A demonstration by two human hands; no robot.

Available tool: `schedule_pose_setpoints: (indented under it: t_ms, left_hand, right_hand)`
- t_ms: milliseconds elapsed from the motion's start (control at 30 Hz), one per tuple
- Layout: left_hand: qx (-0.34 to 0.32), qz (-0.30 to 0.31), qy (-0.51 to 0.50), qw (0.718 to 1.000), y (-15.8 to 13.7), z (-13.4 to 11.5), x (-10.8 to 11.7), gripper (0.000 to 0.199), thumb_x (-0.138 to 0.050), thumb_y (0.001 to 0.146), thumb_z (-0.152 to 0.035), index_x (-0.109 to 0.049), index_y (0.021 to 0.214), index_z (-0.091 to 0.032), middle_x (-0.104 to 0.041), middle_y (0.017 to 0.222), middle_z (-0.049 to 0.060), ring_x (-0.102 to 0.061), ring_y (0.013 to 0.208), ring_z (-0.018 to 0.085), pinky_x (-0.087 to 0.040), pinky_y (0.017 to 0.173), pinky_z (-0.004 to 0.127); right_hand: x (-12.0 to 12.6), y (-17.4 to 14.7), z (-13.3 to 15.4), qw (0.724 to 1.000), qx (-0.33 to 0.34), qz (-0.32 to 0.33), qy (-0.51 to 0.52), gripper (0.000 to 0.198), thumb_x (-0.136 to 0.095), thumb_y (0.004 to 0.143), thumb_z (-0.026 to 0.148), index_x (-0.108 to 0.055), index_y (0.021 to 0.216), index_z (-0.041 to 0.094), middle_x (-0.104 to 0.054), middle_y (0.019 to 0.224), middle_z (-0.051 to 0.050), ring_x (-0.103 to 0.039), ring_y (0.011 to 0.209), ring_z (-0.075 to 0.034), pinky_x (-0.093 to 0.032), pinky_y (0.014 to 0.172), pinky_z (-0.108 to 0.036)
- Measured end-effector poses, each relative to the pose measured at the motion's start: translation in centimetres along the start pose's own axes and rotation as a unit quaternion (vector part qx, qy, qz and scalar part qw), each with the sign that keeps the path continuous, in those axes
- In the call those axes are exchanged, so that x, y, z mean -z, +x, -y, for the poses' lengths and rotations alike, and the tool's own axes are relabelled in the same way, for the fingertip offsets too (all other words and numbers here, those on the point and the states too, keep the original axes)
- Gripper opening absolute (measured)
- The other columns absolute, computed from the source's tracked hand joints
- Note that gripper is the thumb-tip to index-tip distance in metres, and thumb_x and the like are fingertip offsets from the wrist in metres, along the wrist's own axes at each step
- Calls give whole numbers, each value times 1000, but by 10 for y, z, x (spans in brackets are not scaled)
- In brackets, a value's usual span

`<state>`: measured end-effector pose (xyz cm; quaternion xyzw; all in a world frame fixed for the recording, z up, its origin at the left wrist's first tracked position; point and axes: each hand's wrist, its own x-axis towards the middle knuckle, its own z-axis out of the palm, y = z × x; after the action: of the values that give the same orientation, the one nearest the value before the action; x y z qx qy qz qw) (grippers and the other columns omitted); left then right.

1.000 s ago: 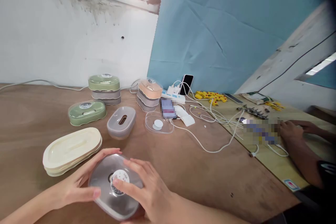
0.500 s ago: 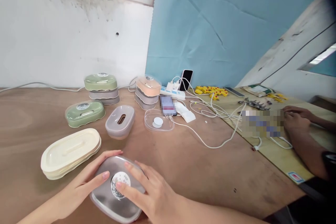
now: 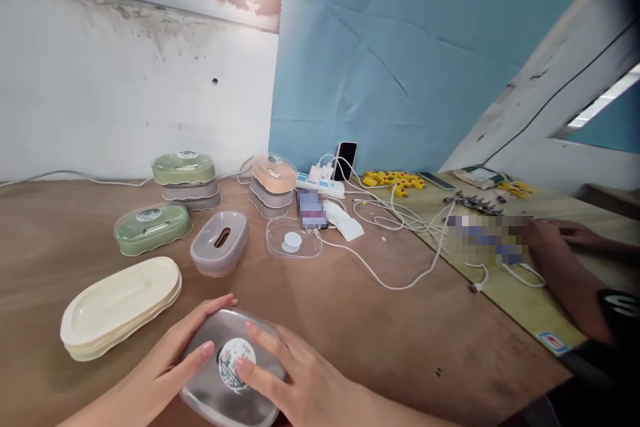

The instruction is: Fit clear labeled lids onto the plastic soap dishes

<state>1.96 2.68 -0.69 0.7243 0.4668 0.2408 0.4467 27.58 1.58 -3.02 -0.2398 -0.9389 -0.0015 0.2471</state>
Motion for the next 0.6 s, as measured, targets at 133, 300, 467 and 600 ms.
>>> schedule_pose_setpoints:
  t_ms: [133, 300, 467, 600]
  left_hand:
    - [-66, -3, 38, 997, 11, -15, 3, 50, -37, 96, -46, -26, 145, -39, -26, 155, -2, -25, 142, 27, -25, 116, 47]
    - [-58, -206, 241, 946, 66, -43, 26, 69, -46, 89, -50, -20, 145, -20, -21, 155, 13, -15, 144, 30, -18, 116, 49]
    - [91, -185, 332, 920, 125, -39, 42, 97, -61, 71, -58, -23, 142, -5, -27, 145, 31, -34, 127, 53, -31, 98, 65]
    - [58, -119, 317, 939, 121, -33, 34, 82, -63, 68, -49, -40, 133, -5, -39, 133, 32, -44, 116, 54, -42, 84, 62]
  right_hand:
    - [9, -9, -2, 1000, -3, -18, -11, 67, -63, 80, 53, -40, 133, 18, -50, 136, -21, -58, 111, -29, -53, 89, -40]
    - [21, -15, -1, 999, -26, -23, -6, 69, -64, 79, 56, -41, 133, 19, -52, 133, -21, -60, 108, -28, -53, 86, -40]
    - [34, -16, -8, 993, -27, -119, 8, 67, -63, 78, 53, -40, 132, 20, -51, 133, -20, -57, 109, -32, -52, 84, -46]
    - [52, -8, -20, 972, -71, -221, 27, 74, -68, 76, 44, -32, 137, 22, -38, 142, -18, -46, 125, -33, -48, 94, -48]
